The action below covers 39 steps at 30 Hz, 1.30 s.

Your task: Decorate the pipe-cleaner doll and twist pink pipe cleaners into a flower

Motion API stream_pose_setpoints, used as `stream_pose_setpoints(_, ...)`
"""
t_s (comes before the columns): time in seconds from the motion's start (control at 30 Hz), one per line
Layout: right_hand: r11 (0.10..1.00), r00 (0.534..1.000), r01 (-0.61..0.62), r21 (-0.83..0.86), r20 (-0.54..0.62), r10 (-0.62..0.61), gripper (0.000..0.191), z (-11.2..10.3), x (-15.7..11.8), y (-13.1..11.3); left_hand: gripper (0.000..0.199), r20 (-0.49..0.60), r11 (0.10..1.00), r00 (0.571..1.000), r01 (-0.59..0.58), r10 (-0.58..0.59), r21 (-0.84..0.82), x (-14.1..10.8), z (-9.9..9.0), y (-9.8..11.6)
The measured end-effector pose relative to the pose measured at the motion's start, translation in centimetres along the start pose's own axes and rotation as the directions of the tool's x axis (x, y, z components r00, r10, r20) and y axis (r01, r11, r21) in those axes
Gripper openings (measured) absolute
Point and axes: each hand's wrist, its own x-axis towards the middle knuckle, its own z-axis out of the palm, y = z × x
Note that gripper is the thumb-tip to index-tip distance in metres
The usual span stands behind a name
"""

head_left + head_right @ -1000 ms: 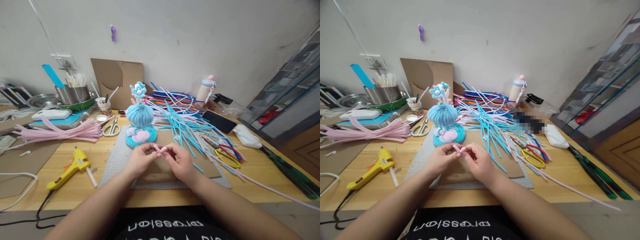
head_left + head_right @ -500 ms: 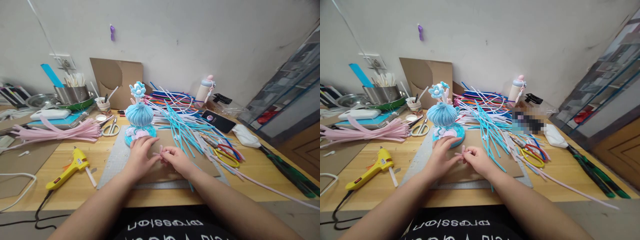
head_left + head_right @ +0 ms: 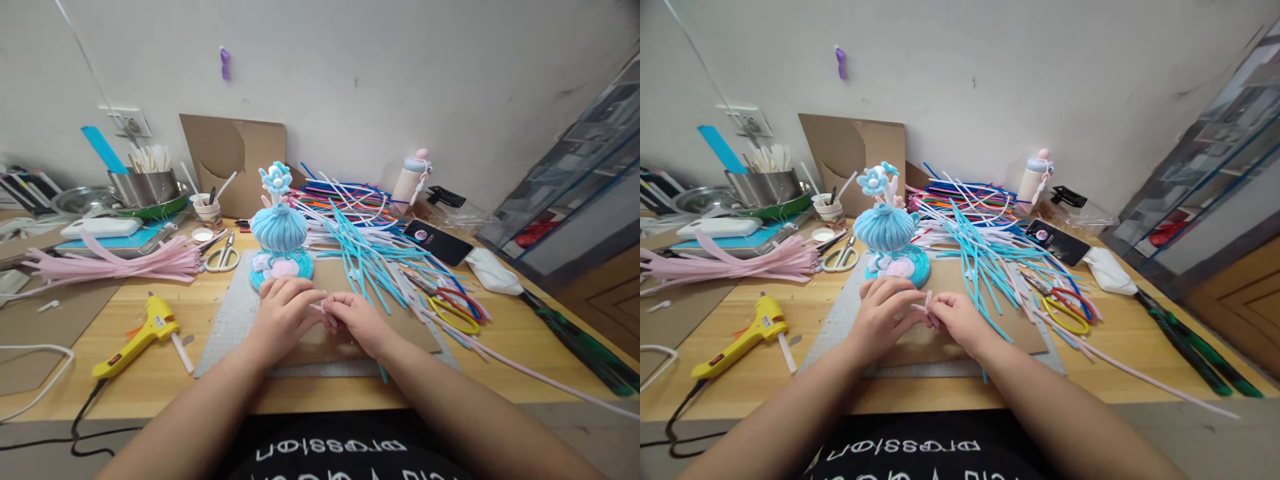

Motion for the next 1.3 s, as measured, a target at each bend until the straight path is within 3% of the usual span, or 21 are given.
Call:
stream_pose_setpoints(0.23, 0.999, 0.998, 0.039, -0.018, -0.052, -0.04, 0.029, -0.33, 0.33, 0.26, 0.017, 0.026, 0.994, 0.998, 0.052, -0.049, -0.096, 0.24, -0.48, 0.19)
stream_pose_setpoints(0.43, 0.995, 0.993, 0.095, -0.043, -0.073, -0.098, 0.029, -0.4, 0.36, 0.16, 0.017, 0.16, 0.909, 0.966, 0.247, -0.203, -0.336, 0.4, -0.46, 0.32)
stream_pose_setpoints(0.5, 0.993, 0.991, 0.1, -0.058, -0.083, -0.104, 0.029, -0.41, 0.31, 0.13, 0.021, 0.227, 0.811, 0.93, 0.364, -0.289, -0.457, 0.37, -0.34, 0.35)
stream_pose_setpoints(0.63, 0.994, 0.989, 0.089, -0.069, -0.108, -0.096, 0.027, -0.4, 0.25, 0.05, 0.033, 0.343, 0.493, 0.838, 0.532, -0.425, -0.688, 0.39, -0.15, 0.23)
stream_pose_setpoints(0.7, 0.994, 0.989, 0.083, -0.067, -0.12, -0.09, 0.027, -0.39, 0.25, -0.02, 0.035, 0.366, 0.364, 0.821, 0.534, -0.439, -0.763, 0.46, -0.13, 0.12)
stream_pose_setpoints(0.9, 0.995, 0.984, 0.087, -0.054, -0.15, -0.094, 0.027, -0.45, 0.36, -0.06, 0.036, 0.392, -0.013, 0.839, 0.419, -0.376, -0.908, 0.56, -0.47, 0.18)
stream_pose_setpoints(1.07, 0.993, 0.982, 0.1, -0.057, -0.158, -0.107, 0.026, -0.47, 0.37, -0.05, 0.031, 0.451, -0.147, 0.834, 0.426, -0.32, -0.893, 0.55, -0.9, 0.38)
stream_pose_setpoints(1.23, 0.994, 0.981, 0.084, -0.069, -0.171, -0.095, 0.028, -0.67, 0.49, 0.24, 0.029, 0.486, -0.172, 0.811, 0.454, -0.325, -0.874, 0.52, -0.82, 0.36)
stream_pose_setpoints(1.3, 0.987, 0.987, 0.036, -0.159, -0.15, -0.06, 0.028, -0.76, 0.58, 0.71, 0.03, 0.487, -0.189, 0.81, 0.449, -0.326, -0.873, 0.45, -0.73, 0.36)
